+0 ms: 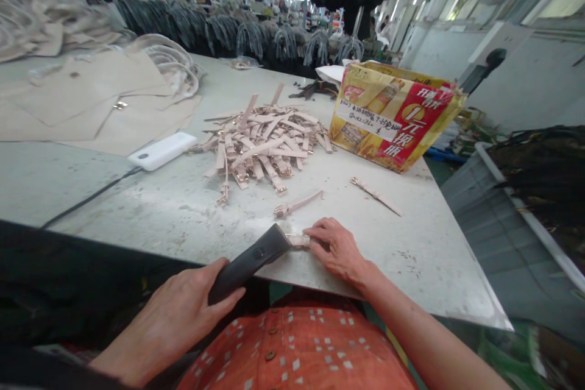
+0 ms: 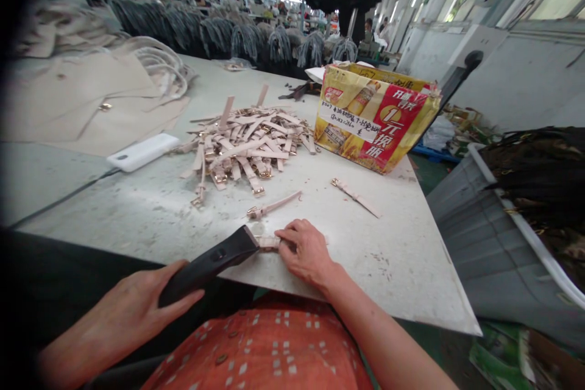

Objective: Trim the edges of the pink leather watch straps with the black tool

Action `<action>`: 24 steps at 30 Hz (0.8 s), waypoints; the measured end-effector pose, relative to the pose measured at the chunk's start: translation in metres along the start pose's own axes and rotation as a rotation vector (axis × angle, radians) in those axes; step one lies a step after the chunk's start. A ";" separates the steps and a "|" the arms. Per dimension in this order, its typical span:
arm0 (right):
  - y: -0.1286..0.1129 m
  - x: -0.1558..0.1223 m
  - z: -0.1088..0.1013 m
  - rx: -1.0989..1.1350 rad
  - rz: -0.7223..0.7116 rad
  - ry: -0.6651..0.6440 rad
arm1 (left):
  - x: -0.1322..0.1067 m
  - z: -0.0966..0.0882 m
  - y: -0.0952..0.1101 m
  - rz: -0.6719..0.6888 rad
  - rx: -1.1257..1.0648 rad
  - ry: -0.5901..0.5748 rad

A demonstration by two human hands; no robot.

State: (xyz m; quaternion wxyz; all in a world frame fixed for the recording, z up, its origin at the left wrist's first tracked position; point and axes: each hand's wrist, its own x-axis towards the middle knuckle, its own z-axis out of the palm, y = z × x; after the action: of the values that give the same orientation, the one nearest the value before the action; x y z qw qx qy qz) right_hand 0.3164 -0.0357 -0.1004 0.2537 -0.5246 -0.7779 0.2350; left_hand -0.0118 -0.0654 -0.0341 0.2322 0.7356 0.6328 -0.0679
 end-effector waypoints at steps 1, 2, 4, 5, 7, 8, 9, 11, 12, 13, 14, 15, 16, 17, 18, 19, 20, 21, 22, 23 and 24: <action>-0.001 0.000 0.000 0.007 -0.002 0.002 | 0.001 -0.001 0.002 0.009 -0.003 -0.007; -0.001 0.000 0.001 0.013 -0.001 0.005 | 0.002 -0.001 0.003 0.015 -0.004 -0.013; 0.000 -0.001 0.004 0.021 0.009 0.015 | 0.003 -0.002 0.005 0.020 0.003 -0.010; 0.001 -0.001 0.005 0.025 0.014 0.024 | 0.004 -0.002 0.006 0.028 0.005 -0.005; 0.003 0.000 0.009 0.034 0.010 0.051 | 0.006 -0.002 0.008 0.053 -0.001 0.005; 0.004 0.001 0.010 0.041 0.001 0.064 | 0.007 -0.003 0.009 0.066 -0.005 0.011; 0.005 0.001 0.011 0.050 -0.012 0.075 | 0.009 -0.004 0.011 0.078 -0.007 0.018; 0.007 0.003 0.012 0.082 -0.037 0.083 | 0.011 -0.007 0.015 0.089 -0.001 0.010; 0.007 0.003 0.011 0.103 -0.045 0.077 | 0.012 -0.009 0.017 0.089 0.007 -0.001; 0.008 0.004 0.010 0.125 -0.049 0.067 | 0.013 -0.011 0.020 0.088 0.019 -0.016; 0.008 0.004 0.009 0.145 -0.051 0.055 | 0.013 -0.013 0.024 0.087 0.033 -0.031; 0.008 0.004 0.008 0.159 -0.053 0.042 | 0.014 -0.016 0.027 0.086 0.048 -0.047; 0.008 0.004 0.007 0.169 -0.057 0.030 | 0.014 -0.017 0.031 0.088 0.062 -0.059; 0.007 0.004 0.006 0.173 -0.065 0.020 | 0.015 -0.019 0.035 0.091 0.074 -0.068; 0.007 0.003 0.005 0.174 -0.075 0.012 | 0.015 -0.020 0.040 0.095 0.085 -0.078; 0.007 0.003 0.004 0.173 -0.085 0.007 | 0.016 -0.021 0.044 0.100 0.094 -0.085; 0.007 0.003 0.004 0.172 -0.092 0.005 | 0.018 -0.023 0.048 0.106 0.099 -0.087; 0.008 0.003 0.003 0.170 -0.098 0.004 | 0.020 -0.024 0.052 0.110 0.102 -0.087; 0.008 0.003 0.003 0.166 -0.101 0.005 | 0.022 -0.025 0.055 0.113 0.103 -0.087; 0.009 0.003 0.004 0.162 -0.103 0.008 | 0.025 -0.026 0.057 0.111 0.103 -0.088; 0.010 0.003 0.004 0.159 -0.104 0.014 | 0.027 -0.026 0.058 0.108 0.102 -0.088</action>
State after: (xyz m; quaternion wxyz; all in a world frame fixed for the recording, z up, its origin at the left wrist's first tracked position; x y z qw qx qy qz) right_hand 0.3201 -0.0301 -0.1096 0.3118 -0.4633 -0.7812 0.2789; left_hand 0.0440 -0.0350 -0.0067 0.2255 0.7758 0.5770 -0.1197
